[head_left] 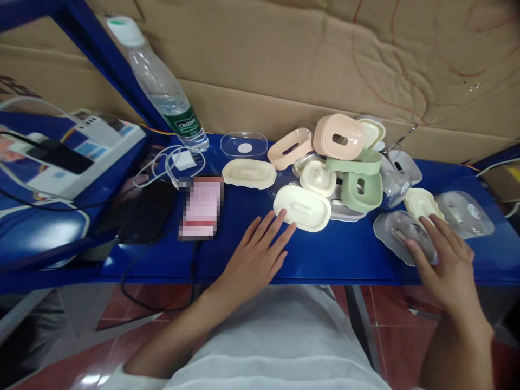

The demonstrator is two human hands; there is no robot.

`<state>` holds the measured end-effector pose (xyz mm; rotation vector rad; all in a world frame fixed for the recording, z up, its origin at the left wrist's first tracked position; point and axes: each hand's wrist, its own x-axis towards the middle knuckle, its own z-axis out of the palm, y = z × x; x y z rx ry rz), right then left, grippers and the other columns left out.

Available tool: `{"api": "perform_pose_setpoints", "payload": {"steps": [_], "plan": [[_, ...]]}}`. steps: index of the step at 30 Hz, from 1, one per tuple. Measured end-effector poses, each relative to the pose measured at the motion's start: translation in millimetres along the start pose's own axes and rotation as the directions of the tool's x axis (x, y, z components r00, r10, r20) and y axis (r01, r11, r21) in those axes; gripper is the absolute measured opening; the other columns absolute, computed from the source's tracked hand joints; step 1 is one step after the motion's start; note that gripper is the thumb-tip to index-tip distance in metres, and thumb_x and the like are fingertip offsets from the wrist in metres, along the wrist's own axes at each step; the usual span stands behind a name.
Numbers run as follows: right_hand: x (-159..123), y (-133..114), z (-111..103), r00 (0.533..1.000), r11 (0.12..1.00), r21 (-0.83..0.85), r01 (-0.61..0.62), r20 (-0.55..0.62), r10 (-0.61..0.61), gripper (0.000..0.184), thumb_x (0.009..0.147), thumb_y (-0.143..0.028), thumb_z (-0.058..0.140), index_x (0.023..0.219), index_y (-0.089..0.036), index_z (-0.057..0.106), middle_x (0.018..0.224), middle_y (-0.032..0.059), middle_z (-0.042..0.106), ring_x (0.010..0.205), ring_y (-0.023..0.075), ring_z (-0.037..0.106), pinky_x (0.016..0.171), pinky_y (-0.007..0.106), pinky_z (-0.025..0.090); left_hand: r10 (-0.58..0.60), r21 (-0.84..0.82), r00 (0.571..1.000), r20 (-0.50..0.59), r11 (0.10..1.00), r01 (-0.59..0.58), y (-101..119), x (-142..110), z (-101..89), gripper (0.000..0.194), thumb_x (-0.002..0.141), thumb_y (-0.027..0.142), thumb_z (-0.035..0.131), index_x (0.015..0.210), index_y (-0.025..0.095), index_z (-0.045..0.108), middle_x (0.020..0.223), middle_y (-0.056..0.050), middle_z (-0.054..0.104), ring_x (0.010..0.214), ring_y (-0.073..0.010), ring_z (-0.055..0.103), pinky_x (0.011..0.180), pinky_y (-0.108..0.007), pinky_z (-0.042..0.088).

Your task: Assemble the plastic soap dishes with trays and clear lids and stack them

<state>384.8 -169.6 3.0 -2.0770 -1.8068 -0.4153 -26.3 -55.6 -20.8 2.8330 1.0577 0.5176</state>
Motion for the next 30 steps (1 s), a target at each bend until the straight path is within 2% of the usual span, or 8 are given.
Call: {"api": "perform_pose_setpoints", "payload": {"steps": [2, 6, 10, 13, 17, 21, 26, 30], "plan": [[25.3, -10.0, 3.9, 1.0, 0.998, -0.063, -0.014, 0.023, 0.016, 0.06, 0.108, -0.053, 0.052, 0.166, -0.039, 0.044, 0.165, 0.0094, 0.055, 0.15, 0.0354, 0.055, 0.122, 0.059, 0.045, 0.009, 0.019, 1.0, 0.015, 1.0, -0.009, 2.8, 8.7, 1.1, 0.055, 0.11, 0.026, 0.055, 0.164, 0.02, 0.045, 0.173, -0.013, 0.043, 0.157, -0.0353, 0.043, 0.13, -0.062, 0.031], [75.9, -30.6, 16.7, 0.98, 0.974, -0.213, -0.075, 0.162, 0.111, 0.078, 0.105, -0.062, 0.05, 0.172, -0.028, 0.031, 0.169, 0.0187, 0.046, 0.147, 0.0448, 0.054, 0.113, 0.069, 0.05, 0.003, 0.04, 0.999, -0.033, 0.999, -0.001, 5.2, 7.1, -0.3, 0.045, 0.109, 0.027, 0.059, 0.154, 0.02, 0.056, 0.144, -0.012, 0.071, 0.138, -0.033, 0.06, 0.132, -0.07, 0.013], [106.2, -37.6, 29.6, 0.914, 0.952, -0.268, -0.146, 0.332, 0.234, 0.082, 0.102, -0.059, 0.052, 0.173, -0.026, 0.028, 0.175, 0.0211, 0.035, 0.141, 0.0503, 0.058, 0.103, 0.071, 0.056, 0.017, -0.009, 0.993, -0.117, 1.0, -0.018, 1.4, -15.6, -3.4, 0.029, 0.108, 0.021, 0.061, 0.137, 0.019, 0.068, 0.119, -0.007, 0.078, 0.118, -0.0267, 0.069, 0.131, -0.064, 0.018], [110.2, -32.7, 35.9, 0.942, 0.97, -0.184, -0.157, 0.266, 0.203, 0.07, 0.101, -0.048, 0.054, 0.166, -0.027, 0.043, 0.17, 0.0174, 0.045, 0.138, 0.0443, 0.063, 0.107, 0.06, 0.057, -0.013, -0.1, 0.989, -0.148, 0.995, -0.001, -3.7, -30.2, -3.8, 0.02, 0.107, 0.019, 0.063, 0.126, 0.021, 0.072, 0.115, -0.007, 0.078, 0.109, -0.0227, 0.071, 0.127, -0.058, 0.029], [102.6, -21.1, 36.8, 0.984, 0.99, 0.025, -0.135, 0.12, 0.131, 0.064, 0.095, -0.04, 0.06, 0.157, -0.025, 0.055, 0.155, 0.0153, 0.062, 0.127, 0.0354, 0.071, 0.101, 0.049, 0.062, -0.049, -0.159, 0.983, -0.18, 0.987, 0.02, -10.0, -34.6, -1.4, 0.025, 0.106, 0.02, 0.066, 0.13, 0.022, 0.07, 0.133, -0.013, 0.071, 0.125, -0.0279, 0.067, 0.12, -0.058, 0.041], [95.9, -15.5, 33.1, 0.995, 0.983, 0.158, -0.098, 0.036, 0.093, 0.058, 0.096, -0.038, 0.058, 0.153, -0.028, 0.058, 0.153, 0.0108, 0.064, 0.118, 0.0298, 0.074, 0.097, 0.046, 0.064, -0.047, -0.183, 0.985, -0.168, 0.983, 0.015, -13.0, -31.6, 1.5, 0.028, 0.106, 0.019, 0.065, 0.133, 0.021, 0.068, 0.141, -0.015, 0.066, 0.134, -0.0298, 0.063, 0.119, -0.057, 0.046], [101.6, -19.5, 33.7, 0.999, 0.992, 0.126, -0.034, 0.025, 0.031, 0.037, 0.101, -0.043, 0.052, 0.126, -0.024, 0.072, 0.13, 0.0156, 0.076, 0.128, 0.0309, 0.069, 0.112, 0.046, 0.053, -0.033, -0.207, 0.985, -0.166, 0.978, -0.002, -12.8, -32.2, 3.9, 0.023, 0.105, 0.021, 0.066, 0.128, 0.021, 0.068, 0.139, -0.014, 0.068, 0.129, -0.0291, 0.067, 0.116, -0.055, 0.049], [112.8, -23.7, 34.6, 0.989, 0.99, -0.005, -0.141, -0.037, 0.14, 0.048, 0.099, -0.051, 0.052, 0.128, -0.018, 0.073, 0.125, 0.0211, 0.076, 0.127, 0.0372, 0.069, 0.108, 0.049, 0.055, 0.002, -0.22, 0.986, -0.167, 0.975, -0.04, -11.9, -34.1, 1.8, 0.028, 0.103, 0.025, 0.07, 0.13, 0.021, 0.067, 0.134, -0.014, 0.07, 0.122, -0.0305, 0.068, 0.105, -0.052, 0.054]]}}
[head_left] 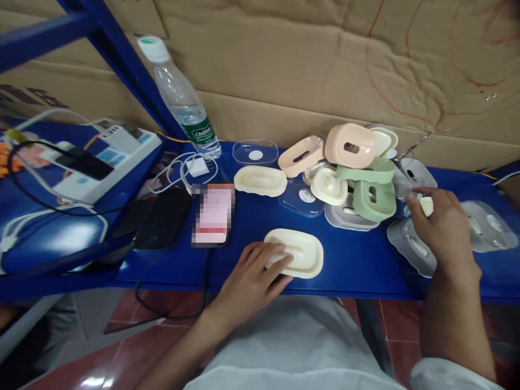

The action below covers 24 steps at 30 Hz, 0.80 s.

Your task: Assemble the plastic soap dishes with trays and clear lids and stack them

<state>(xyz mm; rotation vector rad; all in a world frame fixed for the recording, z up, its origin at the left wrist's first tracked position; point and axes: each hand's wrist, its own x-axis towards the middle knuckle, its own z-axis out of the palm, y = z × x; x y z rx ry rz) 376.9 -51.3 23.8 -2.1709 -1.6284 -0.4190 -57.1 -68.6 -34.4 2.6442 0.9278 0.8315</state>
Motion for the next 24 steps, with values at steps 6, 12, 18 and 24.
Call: {"api": "perform_pose_setpoints", "payload": {"steps": [6, 12, 18, 24], "plan": [[10.6, -15.4, -10.5, 0.914, 0.924, -0.26, -0.279, 0.225, 0.339, 0.072, 0.103, -0.063, 0.052, 0.157, -0.016, 0.057, 0.154, 0.0265, 0.061, 0.137, 0.0517, 0.061, 0.108, 0.071, 0.051, -0.002, -0.069, 1.0, -0.016, 0.998, 0.001, -0.4, -3.2, -1.1, 0.031, 0.101, 0.02, 0.071, 0.132, 0.021, 0.066, 0.143, -0.015, 0.065, 0.129, -0.03, 0.064, 0.108, -0.049, 0.054], [-22.0, -96.4, -26.2, 0.892, 0.878, 0.222, 0.425, 0.061, -0.448, 0.039, 0.11, -0.037, 0.055, 0.142, -0.02, 0.068, 0.141, 0.0138, 0.073, 0.132, 0.0305, 0.069, 0.114, 0.048, 0.053, -0.015, -0.075, 1.0, -0.021, 0.997, 0.013, -1.5, -3.2, -0.3, 0.013, 0.104, 0.02, 0.068, 0.117, 0.021, 0.069, 0.131, -0.011, 0.071, 0.12, -0.0278, 0.067, 0.104, -0.046, 0.055], [-46.1, -166.6, 16.7, 0.703, 0.73, 0.288, 0.62, 0.208, -0.68, 0.045, 0.111, -0.023, 0.046, 0.154, -0.017, 0.06, 0.153, 0.0152, 0.065, 0.14, 0.0309, 0.063, 0.115, 0.051, 0.052, -0.005, -0.056, 1.0, -0.021, 0.998, 0.003, 0.0, -2.9, -3.3, 0.009, 0.103, 0.019, 0.067, 0.11, 0.021, 0.07, 0.131, -0.011, 0.072, 0.119, -0.0277, 0.068, 0.105, -0.046, 0.055], [-42.7, -161.8, 39.8, 0.752, 0.775, 0.28, 0.567, 0.209, -0.625, 0.055, 0.107, -0.028, 0.056, 0.161, -0.019, 0.05, 0.152, 0.0189, 0.062, 0.14, 0.0362, 0.058, 0.116, 0.056, 0.049, -0.039, -0.037, 0.997, -0.069, 0.999, 0.036, 0.4, -3.1, -0.8, 0.009, 0.101, 0.018, 0.068, 0.109, 0.022, 0.07, 0.134, -0.011, 0.071, 0.123, -0.0261, 0.069, 0.114, -0.05, 0.05]]}}
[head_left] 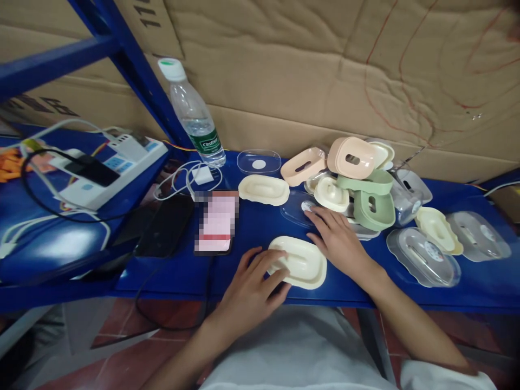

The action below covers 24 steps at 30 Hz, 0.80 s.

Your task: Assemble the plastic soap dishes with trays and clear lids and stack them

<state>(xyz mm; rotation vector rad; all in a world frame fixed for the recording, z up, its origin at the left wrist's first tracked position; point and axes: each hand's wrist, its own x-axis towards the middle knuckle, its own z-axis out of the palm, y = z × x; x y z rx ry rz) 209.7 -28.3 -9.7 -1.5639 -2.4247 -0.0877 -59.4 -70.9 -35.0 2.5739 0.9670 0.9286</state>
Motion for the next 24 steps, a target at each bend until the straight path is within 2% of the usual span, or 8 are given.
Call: {"api": "perform_pose_setpoints", "payload": {"steps": [3, 6, 9, 12, 16, 19, 21, 24], "plan": [[-2.8, 4.1, 1.6, 1.0, 1.0, 0.025, -0.015, -0.02, 0.016, 0.05, 0.107, -0.032, 0.06, 0.155, -0.021, 0.057, 0.143, 0.0184, 0.064, 0.134, 0.036, 0.061, 0.114, 0.056, 0.051, -0.002, 0.0, 1.0, -0.015, 1.0, 0.002, 0.5, 0.6, 0.4, 0.008, 0.101, 0.018, 0.068, 0.108, 0.021, 0.071, 0.132, -0.012, 0.071, 0.122, -0.0261, 0.069, 0.11, -0.047, 0.054], [-3.2, 8.4, 4.5, 1.0, 0.999, 0.042, 0.001, -0.02, 0.0, 0.049, 0.107, -0.034, 0.06, 0.154, -0.021, 0.058, 0.154, 0.0196, 0.057, 0.144, 0.037, 0.056, 0.118, 0.058, 0.049, -0.006, -0.007, 1.0, -0.014, 1.0, 0.006, 1.1, 0.2, 0.1, 0.008, 0.101, 0.018, 0.068, 0.108, 0.021, 0.071, 0.132, -0.012, 0.071, 0.121, -0.027, 0.069, 0.106, -0.046, 0.056], [-3.0, 12.1, 4.0, 0.999, 0.993, 0.105, 0.048, 0.004, -0.049, 0.05, 0.109, -0.032, 0.057, 0.158, -0.024, 0.055, 0.162, 0.0169, 0.054, 0.151, 0.0344, 0.052, 0.121, 0.058, 0.048, -0.007, -0.017, 1.0, -0.01, 1.0, 0.006, 0.8, -1.0, 0.2, 0.019, 0.101, 0.018, 0.069, 0.119, 0.023, 0.071, 0.137, -0.013, 0.069, 0.126, -0.0283, 0.067, 0.106, -0.046, 0.057], [-3.4, 11.3, -6.3, 0.997, 0.971, 0.222, 0.083, -0.012, -0.083, 0.05, 0.11, -0.033, 0.055, 0.16, -0.024, 0.053, 0.164, 0.0146, 0.054, 0.153, 0.0308, 0.052, 0.122, 0.055, 0.05, 0.013, -0.044, 1.0, 0.006, 0.999, -0.013, -0.6, -2.5, 0.9, 0.023, 0.1, 0.017, 0.071, 0.122, 0.025, 0.071, 0.139, -0.013, 0.068, 0.128, -0.0285, 0.067, 0.105, -0.047, 0.057], [5.2, 2.2, -33.3, 0.977, 0.92, 0.329, 0.212, -0.093, -0.192, 0.041, 0.112, -0.027, 0.051, 0.151, -0.027, 0.061, 0.146, 0.0071, 0.071, 0.139, 0.0235, 0.064, 0.119, 0.046, 0.053, 0.005, -0.051, 1.0, 0.015, 0.999, -0.004, -2.0, -3.6, 1.5, 0.018, 0.101, 0.018, 0.07, 0.118, 0.025, 0.073, 0.137, -0.012, 0.069, 0.125, -0.0277, 0.069, 0.104, -0.046, 0.058], [34.8, -7.8, -49.8, 0.958, 0.927, 0.245, 0.283, -0.109, -0.264, 0.036, 0.113, -0.023, 0.047, 0.142, -0.024, 0.069, 0.137, 0.0076, 0.075, 0.13, 0.0231, 0.068, 0.113, 0.044, 0.052, 0.013, -0.054, 1.0, 0.012, 0.998, -0.012, -2.4, -3.6, 1.9, 0.017, 0.101, 0.018, 0.07, 0.116, 0.024, 0.073, 0.135, -0.012, 0.07, 0.122, -0.027, 0.07, 0.104, -0.046, 0.058], [69.2, -14.6, -52.3, 0.959, 0.948, 0.143, 0.284, -0.05, -0.28, 0.036, 0.113, -0.023, 0.045, 0.138, -0.02, 0.071, 0.136, 0.0107, 0.075, 0.13, 0.0261, 0.067, 0.11, 0.045, 0.05, 0.022, -0.045, 1.0, 0.017, 0.999, -0.021, -2.3, -3.4, 2.2, 0.014, 0.101, 0.018, 0.069, 0.113, 0.024, 0.074, 0.133, -0.011, 0.071, 0.119, -0.026, 0.07, 0.104, -0.045, 0.057], [131.7, -23.1, -43.1, 0.969, 0.971, -0.009, 0.238, 0.076, -0.237, 0.037, 0.112, -0.021, 0.043, 0.134, -0.013, 0.072, 0.135, 0.0164, 0.074, 0.13, 0.0314, 0.065, 0.107, 0.046, 0.044, 0.028, -0.037, 1.0, 0.003, 0.999, -0.028, -1.8, -2.7, 2.2, 0.011, 0.101, 0.018, 0.069, 0.109, 0.024, 0.073, 0.129, -0.01, 0.073, 0.115, -0.025, 0.07, 0.105, -0.046, 0.056]]}}
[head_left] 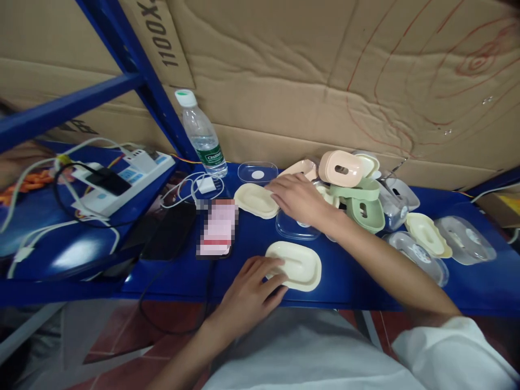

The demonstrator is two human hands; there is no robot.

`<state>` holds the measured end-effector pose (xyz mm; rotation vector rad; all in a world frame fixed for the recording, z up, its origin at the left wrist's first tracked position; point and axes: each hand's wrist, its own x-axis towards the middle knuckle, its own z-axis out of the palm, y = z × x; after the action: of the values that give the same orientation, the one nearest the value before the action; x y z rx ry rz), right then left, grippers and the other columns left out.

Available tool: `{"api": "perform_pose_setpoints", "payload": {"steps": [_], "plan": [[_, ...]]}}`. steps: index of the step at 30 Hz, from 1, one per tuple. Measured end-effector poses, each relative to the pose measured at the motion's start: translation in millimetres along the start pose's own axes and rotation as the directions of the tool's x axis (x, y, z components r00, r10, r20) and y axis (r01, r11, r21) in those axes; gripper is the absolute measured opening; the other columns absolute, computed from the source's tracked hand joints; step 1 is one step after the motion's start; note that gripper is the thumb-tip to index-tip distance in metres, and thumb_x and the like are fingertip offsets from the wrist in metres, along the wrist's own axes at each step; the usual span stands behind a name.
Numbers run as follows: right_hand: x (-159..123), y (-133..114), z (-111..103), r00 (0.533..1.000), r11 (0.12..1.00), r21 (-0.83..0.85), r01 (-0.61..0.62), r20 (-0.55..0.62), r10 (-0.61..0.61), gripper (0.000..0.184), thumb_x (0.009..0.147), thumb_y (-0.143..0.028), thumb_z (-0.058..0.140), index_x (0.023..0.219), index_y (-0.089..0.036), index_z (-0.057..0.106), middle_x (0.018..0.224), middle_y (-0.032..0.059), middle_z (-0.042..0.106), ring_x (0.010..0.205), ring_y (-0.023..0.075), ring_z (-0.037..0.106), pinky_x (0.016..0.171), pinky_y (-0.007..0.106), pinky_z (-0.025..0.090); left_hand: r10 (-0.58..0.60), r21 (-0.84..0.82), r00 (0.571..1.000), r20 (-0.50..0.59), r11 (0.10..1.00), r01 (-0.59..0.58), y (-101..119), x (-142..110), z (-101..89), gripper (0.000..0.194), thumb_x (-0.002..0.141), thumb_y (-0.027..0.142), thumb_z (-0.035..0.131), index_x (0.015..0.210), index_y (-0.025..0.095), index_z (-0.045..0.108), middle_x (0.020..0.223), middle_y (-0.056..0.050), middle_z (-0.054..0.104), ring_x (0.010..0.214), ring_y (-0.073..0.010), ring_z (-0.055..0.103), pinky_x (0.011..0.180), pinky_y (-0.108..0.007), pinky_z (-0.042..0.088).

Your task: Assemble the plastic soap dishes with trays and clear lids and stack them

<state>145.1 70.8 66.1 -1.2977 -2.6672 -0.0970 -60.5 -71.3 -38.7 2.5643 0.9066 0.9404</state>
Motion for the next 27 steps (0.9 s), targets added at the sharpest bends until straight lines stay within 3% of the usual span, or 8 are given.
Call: {"api": "perform_pose_setpoints", "payload": {"steps": [3, 5, 12, 16, 20, 23, 27], "plan": [[51.5, 9.0, 10.8, 0.992, 0.992, -0.096, -0.085, 0.088, 0.093, 0.038, 0.111, -0.018, 0.041, 0.134, -0.009, 0.07, 0.134, 0.0199, 0.074, 0.129, 0.0334, 0.064, 0.106, 0.045, 0.041, 0.001, -0.015, 1.0, -0.031, 1.0, -0.001, 0.2, 0.4, -0.6, 0.01, 0.1, 0.019, 0.072, 0.108, 0.024, 0.072, 0.128, -0.009, 0.074, 0.119, -0.0252, 0.07, 0.112, -0.05, 0.052], [70.0, 15.0, 17.6, 0.984, 0.986, -0.116, -0.12, 0.119, 0.134, 0.037, 0.111, -0.019, 0.042, 0.135, -0.008, 0.068, 0.132, 0.0212, 0.074, 0.126, 0.0336, 0.066, 0.104, 0.045, 0.041, -0.005, -0.033, 1.0, -0.028, 0.999, 0.004, 0.0, 0.1, -1.0, 0.013, 0.099, 0.019, 0.073, 0.11, 0.024, 0.072, 0.128, -0.008, 0.074, 0.121, -0.0245, 0.069, 0.116, -0.05, 0.049], [79.1, 24.0, 34.1, 0.972, 0.987, -0.121, -0.109, 0.192, 0.131, 0.037, 0.106, -0.021, 0.053, 0.139, -0.01, 0.067, 0.142, 0.0194, 0.071, 0.133, 0.035, 0.063, 0.106, 0.047, 0.042, 0.006, -0.039, 1.0, 0.03, 0.999, -0.005, -0.8, -1.1, -1.6, 0.015, 0.099, 0.021, 0.073, 0.114, 0.025, 0.071, 0.126, -0.007, 0.074, 0.123, -0.0237, 0.07, 0.118, -0.048, 0.048], [60.7, 24.0, 27.9, 0.971, 0.984, -0.137, -0.112, 0.196, 0.138, 0.041, 0.108, -0.023, 0.05, 0.143, -0.007, 0.064, 0.143, 0.0213, 0.069, 0.133, 0.0356, 0.063, 0.108, 0.049, 0.041, 0.003, -0.041, 1.0, 0.019, 0.999, -0.003, -1.0, -1.6, -1.8, 0.015, 0.1, 0.02, 0.072, 0.115, 0.025, 0.071, 0.125, -0.006, 0.075, 0.124, -0.0233, 0.069, 0.119, -0.048, 0.047], [6.8, 22.6, 18.2, 0.992, 0.984, -0.176, -0.022, 0.119, 0.043, 0.044, 0.109, -0.03, 0.054, 0.146, -0.008, 0.062, 0.145, 0.0208, 0.068, 0.134, 0.0357, 0.062, 0.114, 0.051, 0.04, 0.028, -0.046, 0.999, 0.016, 0.999, -0.028, -1.5, -0.9, -2.2, 0.013, 0.102, 0.019, 0.068, 0.113, 0.024, 0.07, 0.123, -0.007, 0.074, 0.123, -0.0231, 0.069, 0.118, -0.047, 0.049], [-27.2, 25.2, 18.9, 0.998, 0.973, -0.227, 0.039, 0.048, -0.029, 0.045, 0.108, -0.025, 0.054, 0.15, -0.009, 0.06, 0.151, 0.0186, 0.065, 0.138, 0.0341, 0.059, 0.12, 0.051, 0.036, 0.036, -0.035, 0.999, 0.041, 0.999, -0.035, -1.2, 1.4, -2.5, 0.011, 0.102, 0.018, 0.067, 0.112, 0.024, 0.069, 0.122, -0.008, 0.074, 0.12, -0.0239, 0.07, 0.112, -0.046, 0.054], [-28.2, 40.5, 24.0, 1.0, 0.969, -0.248, 0.007, 0.015, -0.003, 0.046, 0.108, -0.021, 0.051, 0.152, -0.011, 0.059, 0.147, 0.0178, 0.068, 0.137, 0.0336, 0.059, 0.122, 0.053, 0.034, 0.026, 0.012, 0.999, 0.037, 1.0, -0.026, 0.1, 2.0, -2.5, 0.019, 0.1, 0.016, 0.068, 0.118, 0.023, 0.069, 0.131, -0.011, 0.07, 0.122, -0.0287, 0.068, 0.105, -0.049, 0.059]]}}
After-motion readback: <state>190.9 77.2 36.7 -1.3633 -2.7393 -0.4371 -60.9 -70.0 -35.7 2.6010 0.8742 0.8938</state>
